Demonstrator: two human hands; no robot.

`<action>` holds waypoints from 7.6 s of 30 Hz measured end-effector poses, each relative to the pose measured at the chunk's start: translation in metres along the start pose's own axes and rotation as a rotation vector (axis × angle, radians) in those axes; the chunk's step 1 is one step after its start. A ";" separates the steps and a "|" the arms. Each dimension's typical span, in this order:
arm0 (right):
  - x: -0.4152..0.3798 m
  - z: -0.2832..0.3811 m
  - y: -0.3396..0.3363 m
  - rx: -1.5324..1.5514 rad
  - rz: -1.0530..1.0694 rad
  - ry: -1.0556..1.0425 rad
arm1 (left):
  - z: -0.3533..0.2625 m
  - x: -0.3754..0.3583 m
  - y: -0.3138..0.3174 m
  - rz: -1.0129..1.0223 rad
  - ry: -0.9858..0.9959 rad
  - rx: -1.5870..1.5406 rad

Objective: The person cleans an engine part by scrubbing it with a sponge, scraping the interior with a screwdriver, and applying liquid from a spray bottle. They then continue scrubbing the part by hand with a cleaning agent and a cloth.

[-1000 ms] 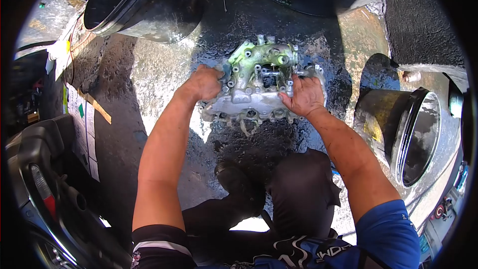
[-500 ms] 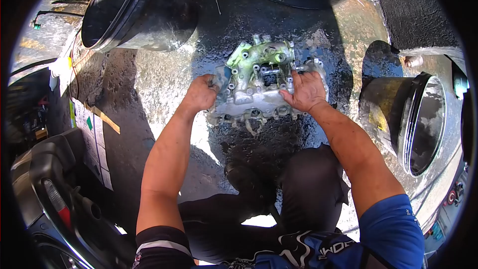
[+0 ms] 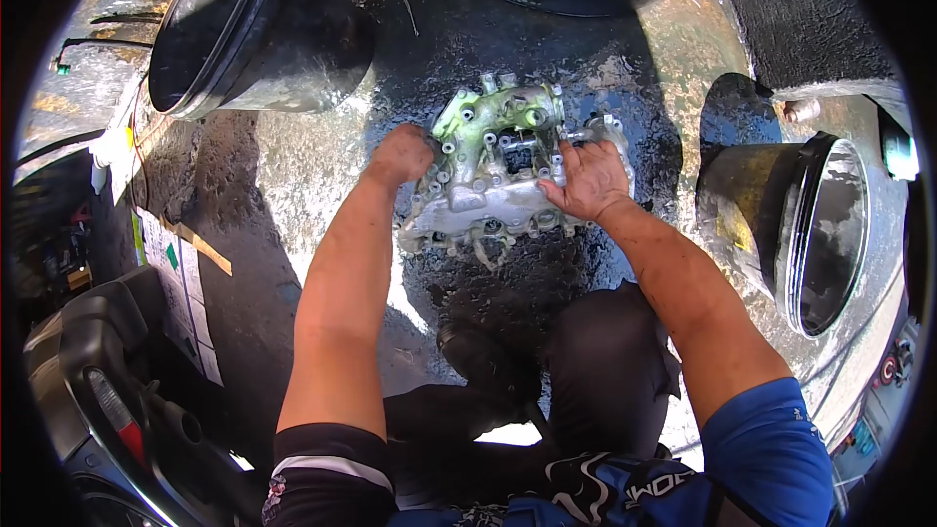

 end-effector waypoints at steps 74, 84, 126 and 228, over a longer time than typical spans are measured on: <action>-0.003 -0.002 0.004 0.013 -0.035 -0.007 | -0.028 -0.117 -0.012 -0.324 0.107 -0.169; -0.001 -0.002 0.004 0.010 0.015 0.005 | -0.083 -0.062 -0.060 -0.531 0.119 -0.266; -0.001 -0.004 0.009 0.047 -0.029 -0.004 | -0.109 -0.083 -0.044 -0.839 -0.252 -0.593; -0.002 -0.004 0.002 0.056 -0.152 -0.035 | -0.226 -0.060 -0.020 -1.287 -0.032 -0.739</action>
Point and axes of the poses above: each hand's wrist, its own x-axis towards the middle knuckle, its own y-axis out of the palm, z = x × y, the point moved 5 cm from there along x, towards the middle knuckle, and after that the axes turned 12 degrees about z, right-handed, at the moved point
